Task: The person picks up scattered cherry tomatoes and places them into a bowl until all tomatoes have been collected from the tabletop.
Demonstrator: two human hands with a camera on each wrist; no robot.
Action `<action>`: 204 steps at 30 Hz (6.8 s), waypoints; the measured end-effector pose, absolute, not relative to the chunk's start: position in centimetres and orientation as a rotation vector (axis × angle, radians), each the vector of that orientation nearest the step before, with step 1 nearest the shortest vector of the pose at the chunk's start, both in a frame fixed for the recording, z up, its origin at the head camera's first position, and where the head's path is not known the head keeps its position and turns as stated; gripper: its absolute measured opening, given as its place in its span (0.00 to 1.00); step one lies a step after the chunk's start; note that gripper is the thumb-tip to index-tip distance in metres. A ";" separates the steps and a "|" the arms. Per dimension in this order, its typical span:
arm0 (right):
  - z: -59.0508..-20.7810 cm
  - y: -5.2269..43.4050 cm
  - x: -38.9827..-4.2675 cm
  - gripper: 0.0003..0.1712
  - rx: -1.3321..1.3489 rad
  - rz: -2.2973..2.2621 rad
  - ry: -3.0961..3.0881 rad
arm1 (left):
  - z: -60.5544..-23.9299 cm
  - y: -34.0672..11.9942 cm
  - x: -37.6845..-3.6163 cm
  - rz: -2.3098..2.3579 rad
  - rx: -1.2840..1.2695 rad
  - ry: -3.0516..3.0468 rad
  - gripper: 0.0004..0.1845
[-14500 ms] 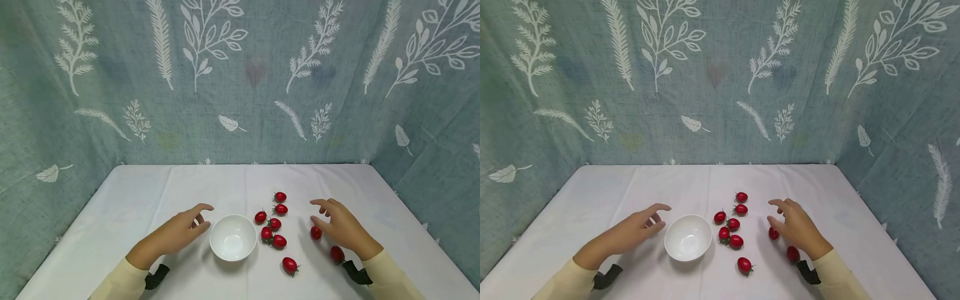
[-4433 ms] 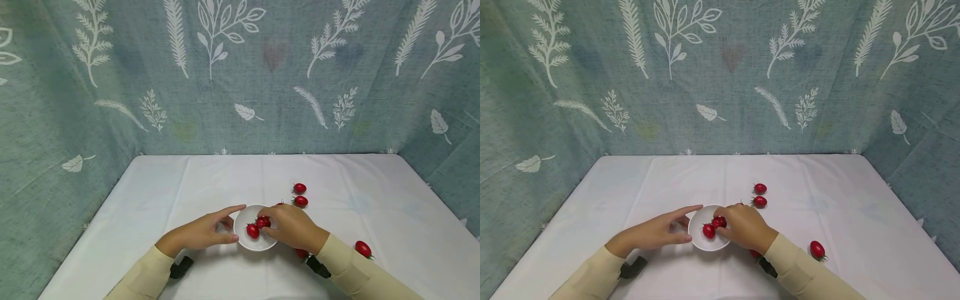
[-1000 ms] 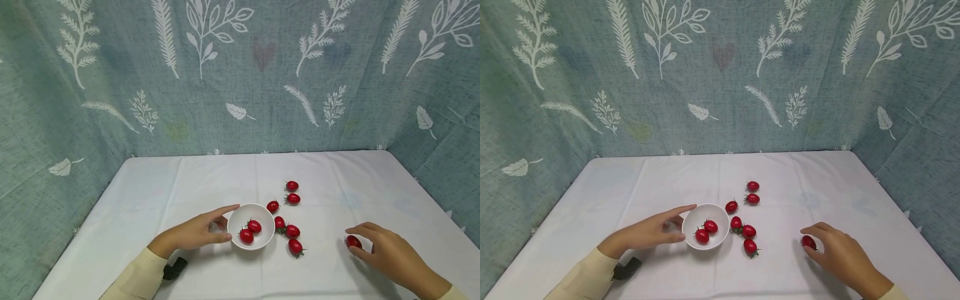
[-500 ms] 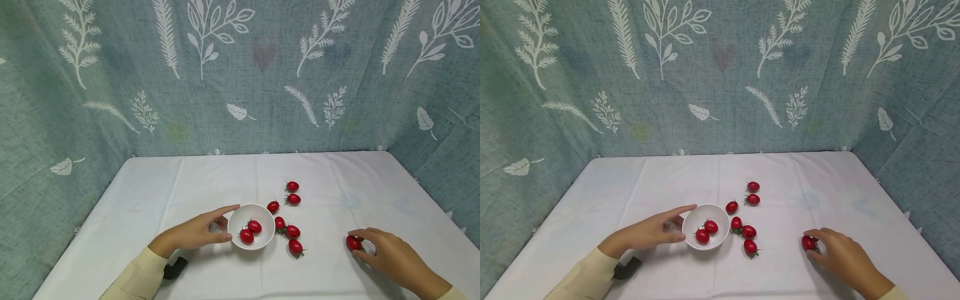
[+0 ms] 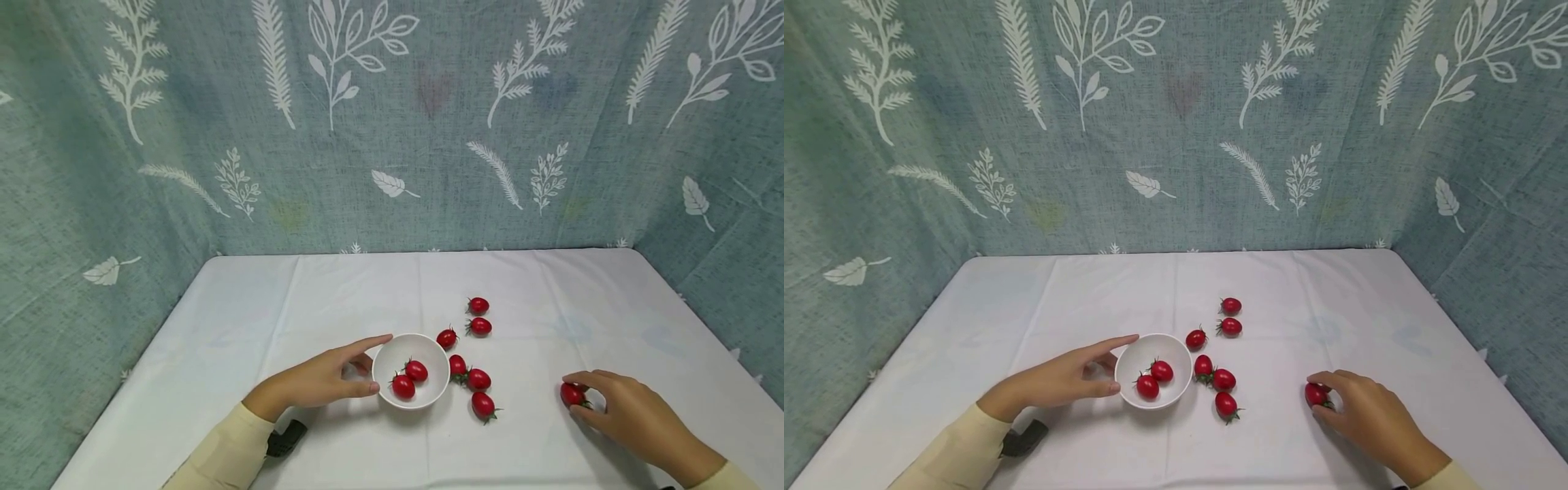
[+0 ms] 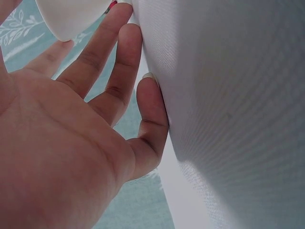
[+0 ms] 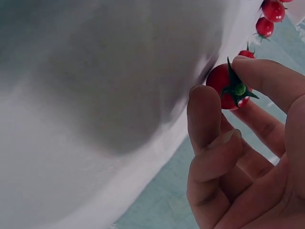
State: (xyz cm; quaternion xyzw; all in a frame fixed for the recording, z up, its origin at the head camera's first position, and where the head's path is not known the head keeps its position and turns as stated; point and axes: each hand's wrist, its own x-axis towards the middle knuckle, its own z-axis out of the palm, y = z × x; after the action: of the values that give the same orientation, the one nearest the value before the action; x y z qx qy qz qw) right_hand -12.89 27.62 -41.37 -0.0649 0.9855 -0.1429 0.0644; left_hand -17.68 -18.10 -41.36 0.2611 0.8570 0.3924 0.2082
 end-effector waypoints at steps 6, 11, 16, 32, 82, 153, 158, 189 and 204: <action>-41.0 26.7 -13.0 0.28 -0.242 -0.404 3.001 | -41.2 -18.1 -17.6 1.095 0.726 2.378 0.40; -40.5 25.7 -12.8 0.28 -0.321 -0.378 3.045 | -41.2 -18.1 -17.6 1.096 0.724 2.382 0.40; -39.7 24.2 -12.7 0.28 -0.411 -0.355 3.092 | -41.1 -18.0 -17.5 1.100 0.716 2.377 0.40; -38.1 19.3 -12.8 0.27 -0.828 -0.525 3.277 | -41.1 -18.0 -17.4 1.109 0.698 2.362 0.40; -39.0 9.5 -17.8 0.18 -1.108 -0.522 2.910 | -41.0 -18.0 -17.3 1.111 0.722 2.344 0.39; -40.7 14.0 -20.8 0.20 -0.904 -0.782 2.911 | -41.3 -18.2 -17.4 1.086 0.753 2.388 0.40; -40.9 14.0 -20.9 0.20 -0.878 -0.746 2.903 | -41.2 -18.1 -17.6 1.086 0.746 2.383 0.40; -40.8 14.0 -20.8 0.18 -0.781 -0.623 2.983 | -41.1 -18.1 -17.5 1.085 0.743 2.382 0.40; -38.6 14.2 -19.7 0.20 -0.882 -0.684 3.080 | -41.1 -17.9 -17.5 1.084 0.734 2.379 0.39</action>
State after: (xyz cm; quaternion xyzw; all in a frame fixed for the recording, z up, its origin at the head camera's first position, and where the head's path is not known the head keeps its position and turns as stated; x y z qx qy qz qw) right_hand -19.68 14.21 -38.57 -0.2685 0.9381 -0.2084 -0.0673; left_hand -17.45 -17.95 -41.05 0.2642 0.8563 0.3902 0.2116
